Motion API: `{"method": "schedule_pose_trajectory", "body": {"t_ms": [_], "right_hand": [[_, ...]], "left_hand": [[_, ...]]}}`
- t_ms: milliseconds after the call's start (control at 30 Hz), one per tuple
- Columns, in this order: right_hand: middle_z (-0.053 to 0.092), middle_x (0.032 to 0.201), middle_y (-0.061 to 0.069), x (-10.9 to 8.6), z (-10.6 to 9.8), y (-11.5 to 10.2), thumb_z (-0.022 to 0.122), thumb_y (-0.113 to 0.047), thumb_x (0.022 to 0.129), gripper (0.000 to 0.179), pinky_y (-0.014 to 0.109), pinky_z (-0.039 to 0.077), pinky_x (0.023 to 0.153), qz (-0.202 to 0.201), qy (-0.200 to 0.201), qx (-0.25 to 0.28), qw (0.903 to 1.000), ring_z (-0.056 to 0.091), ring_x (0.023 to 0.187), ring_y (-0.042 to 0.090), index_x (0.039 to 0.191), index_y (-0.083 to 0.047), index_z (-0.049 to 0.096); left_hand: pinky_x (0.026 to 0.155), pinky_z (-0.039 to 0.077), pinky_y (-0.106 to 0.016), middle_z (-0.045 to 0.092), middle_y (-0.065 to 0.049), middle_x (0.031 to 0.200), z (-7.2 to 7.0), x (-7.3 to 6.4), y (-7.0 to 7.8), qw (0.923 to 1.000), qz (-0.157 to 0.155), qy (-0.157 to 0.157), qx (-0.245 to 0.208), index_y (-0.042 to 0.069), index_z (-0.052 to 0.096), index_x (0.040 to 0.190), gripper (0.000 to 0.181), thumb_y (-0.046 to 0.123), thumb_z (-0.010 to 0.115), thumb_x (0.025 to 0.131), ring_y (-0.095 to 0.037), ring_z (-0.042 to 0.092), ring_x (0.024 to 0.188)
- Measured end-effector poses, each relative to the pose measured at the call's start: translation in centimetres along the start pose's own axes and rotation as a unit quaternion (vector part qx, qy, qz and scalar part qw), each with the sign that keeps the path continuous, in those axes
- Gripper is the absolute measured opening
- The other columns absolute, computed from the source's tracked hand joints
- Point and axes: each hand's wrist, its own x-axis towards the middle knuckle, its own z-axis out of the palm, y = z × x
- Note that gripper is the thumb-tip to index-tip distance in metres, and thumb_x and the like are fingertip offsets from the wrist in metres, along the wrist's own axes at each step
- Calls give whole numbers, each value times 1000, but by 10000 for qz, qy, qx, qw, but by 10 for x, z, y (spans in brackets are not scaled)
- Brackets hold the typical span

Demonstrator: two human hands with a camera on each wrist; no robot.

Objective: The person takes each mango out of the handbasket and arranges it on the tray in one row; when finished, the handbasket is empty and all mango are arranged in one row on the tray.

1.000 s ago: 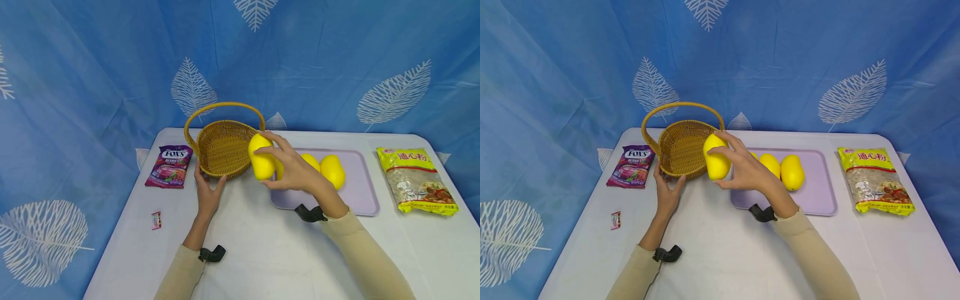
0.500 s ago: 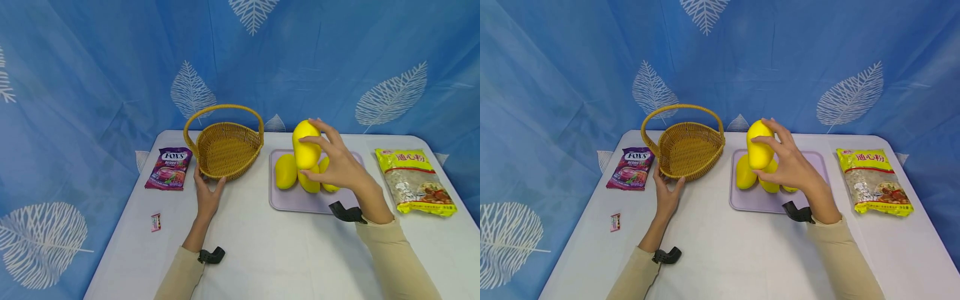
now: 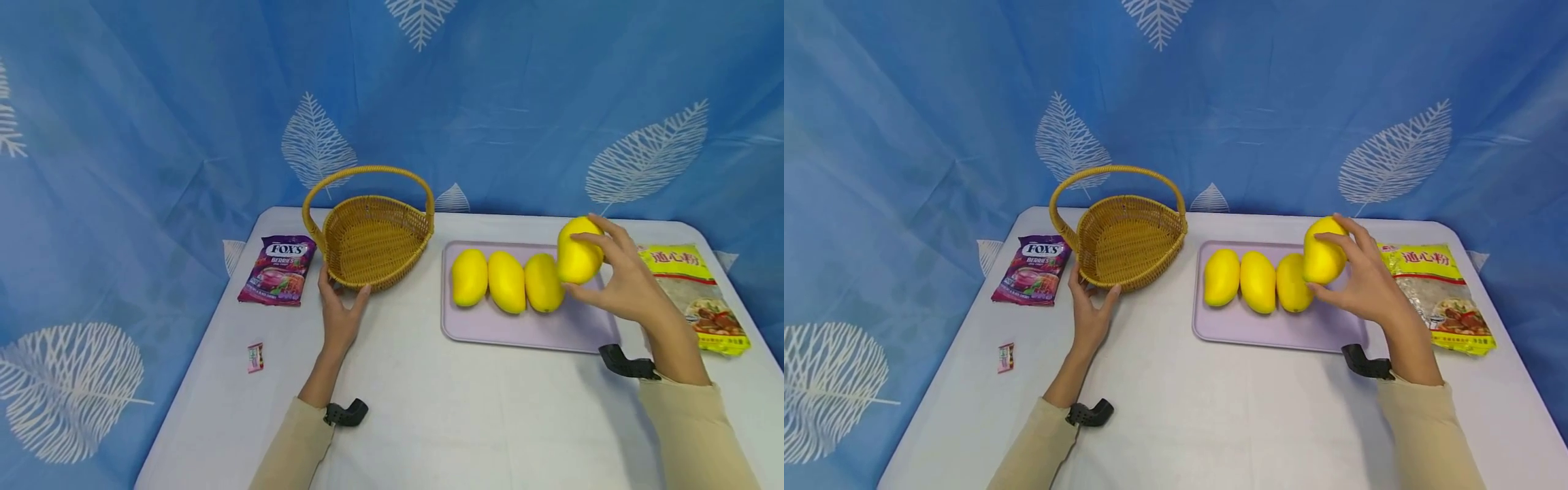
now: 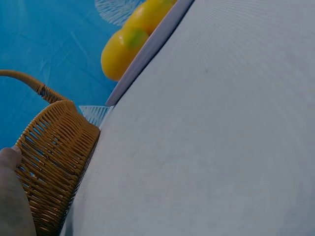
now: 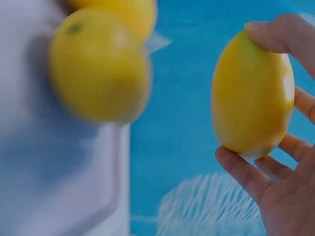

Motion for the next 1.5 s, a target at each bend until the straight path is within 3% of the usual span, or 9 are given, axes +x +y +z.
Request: {"method": "schedule_pose_trajectory", "body": {"t_ms": [167, 267, 300, 367, 433, 500, 700, 967, 1500], "right_hand": [[23, 159, 17, -19, 2, 26, 87, 1, 61, 82, 2, 23, 81, 416, -168, -44, 9990, 29, 136, 47, 134, -2, 50], [21, 159, 18, -27, 5, 37, 87, 0, 62, 85, 9, 28, 88, 590, -316, -81, 9977, 27, 137, 49, 137, -2, 48], [21, 159, 19, -29, 6, 39, 87, 1, 62, 85, 16, 32, 96, 608, -382, -29, 9974, 25, 138, 50, 137, -1, 47], [19, 159, 21, -32, 8, 43, 86, 2, 62, 86, 39, 34, 111, 646, -534, 88, 9964, 21, 139, 53, 138, -1, 46], [16, 160, 21, -33, 11, 46, 86, 3, 63, 86, 67, 24, 111, 726, -697, 261, 9946, 18, 140, 54, 139, -1, 44], [15, 160, 21, -35, 13, 48, 85, 3, 64, 86, 79, 14, 105, 790, -815, 389, 9928, 14, 142, 54, 139, -1, 43], [14, 160, 21, -37, 18, 52, 85, 0, 65, 87, 79, 8, 106, 829, -974, 460, 9907, 9, 144, 54, 141, -2, 42], [13, 161, 22, -37, 22, 56, 85, -1, 65, 91, 77, 10, 107, 915, -1105, 480, 9885, 13, 142, 54, 144, -3, 39], [-4, 162, 24, -39, 21, 54, 82, -6, 71, 97, 80, 10, 103, 1256, -1539, 293, 9796, 4, 143, 56, 153, -12, 31]], "left_hand": [[108, 35, -46, 19, -11, 160, 1, 1, -1, 10000, 22, 8, 58, 19, 5, 157, 91, 29, 68, 92, -28, 33, 139], [108, 35, -46, 19, -12, 160, 1, 1, -1, 10000, 39, 4, 82, 17, 6, 157, 90, 30, 68, 93, -29, 33, 139], [108, 35, -46, 20, -12, 159, 1, 1, -1, 9999, 36, 7, 104, 17, 6, 157, 90, 30, 68, 93, -28, 33, 139], [108, 35, -46, 20, -12, 159, 1, 1, -2, 9999, 33, 3, 123, 16, 6, 157, 90, 30, 67, 93, -28, 33, 139], [108, 35, -46, 20, -12, 159, 1, 1, -2, 9999, 32, -1, 137, 16, 5, 157, 90, 30, 67, 93, -28, 33, 139], [108, 35, -46, 20, -12, 159, 1, 1, -3, 9999, 39, -3, 145, 16, 5, 157, 90, 30, 67, 93, -28, 33, 139], [107, 35, -47, 20, -13, 159, 1, 2, -2, 9999, 56, -17, 102, 17, 5, 157, 91, 30, 68, 93, -30, 34, 138], [107, 35, -47, 20, -12, 159, 1, 1, 0, 9999, -1, -18, 107, 18, 4, 157, 91, 30, 68, 93, -30, 33, 138], [108, 35, -46, 20, -13, 160, 1, 1, 0, 9999, -67, 15, 113, 19, 6, 157, 91, 29, 69, 92, -29, 33, 139]]}}
